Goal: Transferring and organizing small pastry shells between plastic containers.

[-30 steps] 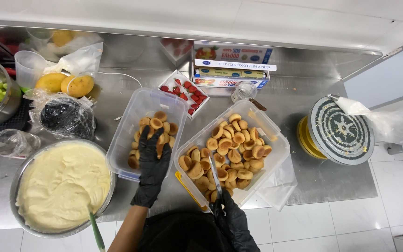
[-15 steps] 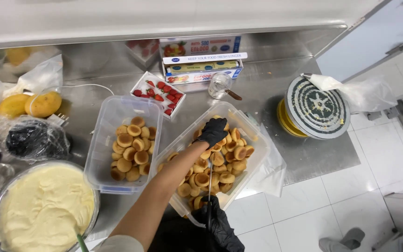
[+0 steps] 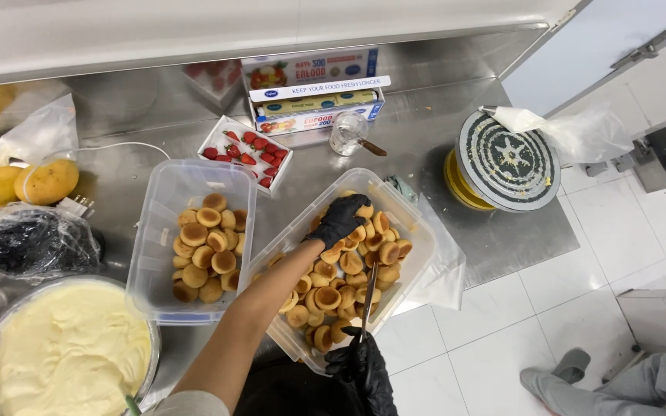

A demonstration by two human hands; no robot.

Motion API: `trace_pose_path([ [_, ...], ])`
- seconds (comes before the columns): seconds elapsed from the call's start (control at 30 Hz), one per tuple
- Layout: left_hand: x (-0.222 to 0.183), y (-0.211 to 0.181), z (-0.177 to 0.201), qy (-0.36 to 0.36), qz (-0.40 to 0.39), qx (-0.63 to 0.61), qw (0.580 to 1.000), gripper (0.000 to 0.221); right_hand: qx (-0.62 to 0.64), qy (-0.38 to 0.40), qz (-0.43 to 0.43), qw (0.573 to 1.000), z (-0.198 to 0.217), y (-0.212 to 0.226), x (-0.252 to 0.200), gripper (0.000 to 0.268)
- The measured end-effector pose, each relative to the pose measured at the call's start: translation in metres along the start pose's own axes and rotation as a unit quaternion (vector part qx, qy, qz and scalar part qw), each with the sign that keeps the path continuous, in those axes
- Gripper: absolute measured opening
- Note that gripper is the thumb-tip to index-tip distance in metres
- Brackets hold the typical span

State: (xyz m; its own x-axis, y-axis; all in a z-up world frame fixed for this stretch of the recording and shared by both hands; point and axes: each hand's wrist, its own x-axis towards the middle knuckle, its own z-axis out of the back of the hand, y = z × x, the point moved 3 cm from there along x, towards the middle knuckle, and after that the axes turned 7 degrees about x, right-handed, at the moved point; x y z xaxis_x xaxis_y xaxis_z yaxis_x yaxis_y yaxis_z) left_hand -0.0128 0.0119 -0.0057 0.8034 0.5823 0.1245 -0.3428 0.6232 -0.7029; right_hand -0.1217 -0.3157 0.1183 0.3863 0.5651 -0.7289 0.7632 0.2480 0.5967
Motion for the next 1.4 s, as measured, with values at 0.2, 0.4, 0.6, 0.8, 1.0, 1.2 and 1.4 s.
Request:
trace_pose_path([
  [0.2,-0.070,-0.098,0.100,0.036,-0.059,-0.445,0.893,0.056,-0.089,0.087,0.117,0.985,0.035,0.029,-0.001,0.080],
  [0.4,-0.125,-0.128,0.162,0.037,-0.020,-0.531,0.846,0.063,-0.131,0.196,0.080,0.968,0.022,0.070,-0.044,0.098],
  [0.6,-0.153,-0.124,0.187,-0.022,-0.001,-0.497,0.867,0.060,-0.166,0.234,0.033,0.958,0.016,0.081,-0.056,0.099],
  [0.8,-0.170,-0.126,0.208,-0.050,-0.016,-0.439,0.897,0.059,-0.190,0.289,0.021,0.938,0.020,0.082,-0.051,0.092],
  [1.0,-0.184,-0.140,0.232,-0.023,-0.015,-0.392,0.919,0.059,-0.035,0.276,-0.094,0.956,0.037,0.070,-0.034,0.070],
  [1.2,-0.200,-0.142,0.243,-0.033,0.024,-0.331,0.943,0.058,0.245,0.179,-0.293,0.907,0.055,0.040,-0.006,0.069],
  [1.4,-0.212,-0.138,0.248,-0.027,0.019,-0.366,0.930,0.058,0.228,0.236,-0.320,0.889,0.057,0.033,-0.005,0.073],
])
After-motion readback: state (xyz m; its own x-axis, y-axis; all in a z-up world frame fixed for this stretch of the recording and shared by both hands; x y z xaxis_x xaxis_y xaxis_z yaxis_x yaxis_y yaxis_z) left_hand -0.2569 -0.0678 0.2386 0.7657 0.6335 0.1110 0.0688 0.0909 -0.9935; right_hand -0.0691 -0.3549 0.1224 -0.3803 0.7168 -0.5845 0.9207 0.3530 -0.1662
